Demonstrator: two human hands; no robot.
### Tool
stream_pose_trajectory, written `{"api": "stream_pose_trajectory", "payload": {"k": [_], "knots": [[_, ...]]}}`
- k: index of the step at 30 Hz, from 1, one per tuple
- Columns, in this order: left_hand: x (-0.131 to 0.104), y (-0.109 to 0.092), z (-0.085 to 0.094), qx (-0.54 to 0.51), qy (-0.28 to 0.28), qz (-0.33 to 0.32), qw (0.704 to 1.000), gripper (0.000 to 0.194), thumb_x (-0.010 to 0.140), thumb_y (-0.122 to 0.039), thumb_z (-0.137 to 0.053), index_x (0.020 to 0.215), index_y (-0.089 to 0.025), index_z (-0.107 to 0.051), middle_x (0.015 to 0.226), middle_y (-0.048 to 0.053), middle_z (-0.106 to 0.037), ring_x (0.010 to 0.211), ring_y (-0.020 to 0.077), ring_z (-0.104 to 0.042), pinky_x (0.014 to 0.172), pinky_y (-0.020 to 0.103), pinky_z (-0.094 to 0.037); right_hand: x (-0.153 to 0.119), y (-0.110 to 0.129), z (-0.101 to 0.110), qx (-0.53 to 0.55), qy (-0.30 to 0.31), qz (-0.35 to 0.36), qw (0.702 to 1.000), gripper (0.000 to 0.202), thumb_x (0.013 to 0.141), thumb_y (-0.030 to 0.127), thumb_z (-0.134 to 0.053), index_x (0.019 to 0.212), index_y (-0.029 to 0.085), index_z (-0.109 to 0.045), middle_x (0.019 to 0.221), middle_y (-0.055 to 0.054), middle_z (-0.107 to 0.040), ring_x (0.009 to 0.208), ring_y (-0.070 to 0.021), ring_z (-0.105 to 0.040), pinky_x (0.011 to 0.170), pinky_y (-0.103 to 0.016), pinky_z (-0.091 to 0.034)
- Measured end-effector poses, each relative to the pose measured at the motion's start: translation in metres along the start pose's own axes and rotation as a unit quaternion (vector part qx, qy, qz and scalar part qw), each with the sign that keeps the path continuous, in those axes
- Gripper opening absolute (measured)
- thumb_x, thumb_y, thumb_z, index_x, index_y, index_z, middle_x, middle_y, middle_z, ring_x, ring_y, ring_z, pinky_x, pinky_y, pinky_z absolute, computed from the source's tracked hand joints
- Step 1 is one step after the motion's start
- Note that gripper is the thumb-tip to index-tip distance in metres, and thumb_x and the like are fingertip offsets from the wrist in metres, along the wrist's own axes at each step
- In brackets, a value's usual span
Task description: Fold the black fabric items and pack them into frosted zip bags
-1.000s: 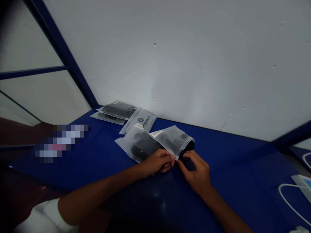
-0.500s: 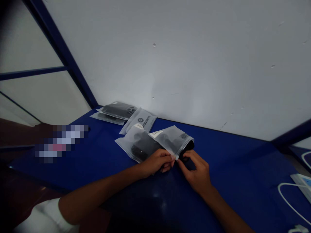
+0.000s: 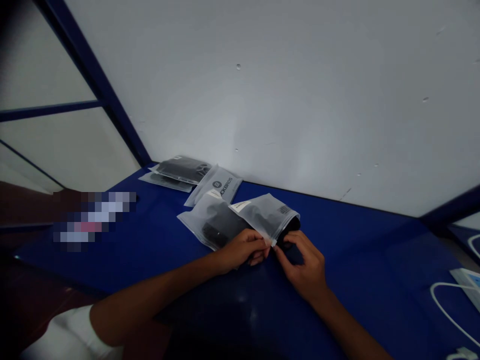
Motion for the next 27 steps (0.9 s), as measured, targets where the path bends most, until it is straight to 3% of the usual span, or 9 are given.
{"api": "stream_pose_trajectory", "payload": {"k": [16,21,27], "knots": [[0.0008,0.0024,-0.0012,0.011,-0.005,-0.002,1.000,0.025,0.081,-0.031,-0.053,0.062,-0.015,-0.054,0.044,-0.007,-0.040,0.041,0.0063,-0.039,0.048,0.021,-0.032,0.0050,-0.0030,0.0024,0.010,0.053,-0.032,0.998,0.006,0.082,0.025,-0.062,0.087,0.022,-0.060,0.082,-0.003,-0.066,0.076,-0.0191,-0.065,0.067,-0.031,-0.053],[0.0011,0.0017,-0.0010,0.034,-0.009,0.020,0.999,0.026,0.082,-0.031,-0.052,0.061,-0.015,-0.054,0.043,-0.007,-0.041,0.042,0.0066,-0.040,0.049,0.021,-0.033,0.0042,-0.0023,0.0025,0.004,0.044,-0.033,0.998,0.007,0.082,0.027,-0.062,0.088,0.022,-0.060,0.085,-0.004,-0.067,0.079,-0.0204,-0.066,0.069,-0.031,-0.053],[0.0008,0.0016,-0.0004,0.034,0.004,0.002,0.999,0.027,0.084,-0.031,-0.051,0.062,-0.015,-0.054,0.044,-0.007,-0.041,0.041,0.0067,-0.040,0.048,0.021,-0.033,0.0039,-0.0044,0.0035,0.019,0.055,-0.026,0.998,0.008,0.082,0.026,-0.063,0.087,0.022,-0.060,0.083,-0.004,-0.066,0.075,-0.0195,-0.064,0.068,-0.031,-0.053]]}}
Point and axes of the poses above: each hand's wrist, its own x-axis towards the middle knuckle, its own z-axis out of the back of the hand, y = z × x, the point moved 1 cm from there along x, towards the middle knuckle
